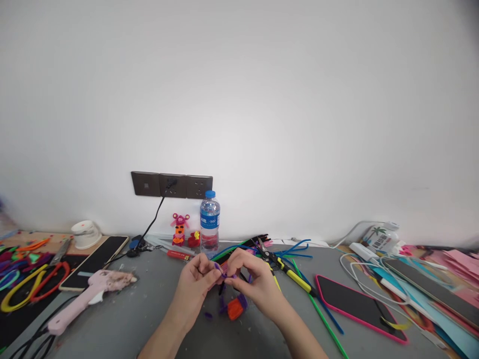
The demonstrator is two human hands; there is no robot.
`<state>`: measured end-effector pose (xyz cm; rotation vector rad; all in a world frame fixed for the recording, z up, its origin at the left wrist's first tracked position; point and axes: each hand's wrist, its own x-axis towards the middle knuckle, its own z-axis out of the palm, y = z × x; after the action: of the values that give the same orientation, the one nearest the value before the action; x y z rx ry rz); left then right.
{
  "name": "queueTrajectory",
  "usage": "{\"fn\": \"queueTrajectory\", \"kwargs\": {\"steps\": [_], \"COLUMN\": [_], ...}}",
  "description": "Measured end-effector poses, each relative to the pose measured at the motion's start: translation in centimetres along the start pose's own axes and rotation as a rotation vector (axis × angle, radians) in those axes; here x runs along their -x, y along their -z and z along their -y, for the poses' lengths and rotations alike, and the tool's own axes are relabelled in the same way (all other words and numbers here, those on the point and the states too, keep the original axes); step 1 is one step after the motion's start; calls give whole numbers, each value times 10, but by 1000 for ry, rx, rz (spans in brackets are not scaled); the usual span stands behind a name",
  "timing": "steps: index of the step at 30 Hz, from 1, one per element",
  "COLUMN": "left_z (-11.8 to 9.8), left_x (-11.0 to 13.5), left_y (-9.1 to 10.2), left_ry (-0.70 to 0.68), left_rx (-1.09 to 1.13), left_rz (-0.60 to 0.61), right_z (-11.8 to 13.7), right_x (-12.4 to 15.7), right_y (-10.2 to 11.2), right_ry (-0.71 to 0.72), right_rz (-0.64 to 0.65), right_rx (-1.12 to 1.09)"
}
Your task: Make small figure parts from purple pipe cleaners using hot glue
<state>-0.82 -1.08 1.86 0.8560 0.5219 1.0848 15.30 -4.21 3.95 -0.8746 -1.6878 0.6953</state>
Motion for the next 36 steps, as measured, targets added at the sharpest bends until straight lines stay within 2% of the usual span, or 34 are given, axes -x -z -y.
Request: {"fn": "queueTrajectory", "kwargs": {"steps": [7,14,17,23,27,32,34,36], "left_z": [-2,0,-1,3,3,-3,-1,1], "left_x": [4,7,9,10,8,3,1,-1], "left_y": [-3,-1,0,1,-1,1,4,6], "left_ry": [83,255,332,402,335,183,50,-149], "left_rx": [-49,-202,-228,-214,-186,-279,-387,-550], "left_rz": [137,327,373,412,352,309,304,274], "right_z": [7,1,-2,-2,1,1,0,-2], "right_x": [-1,6,8,8,5,1,-1,-1], "right_y": [13,21,21,22,23,20,16,11], "right_ry": [-127,-385,-426,-420,-442,-405,-379,-352], "right_rz": [128,393,488,467,428,218,149,93], "right_rx": [-239,-511,-506,-521,-574,-483,-450,-411]}}
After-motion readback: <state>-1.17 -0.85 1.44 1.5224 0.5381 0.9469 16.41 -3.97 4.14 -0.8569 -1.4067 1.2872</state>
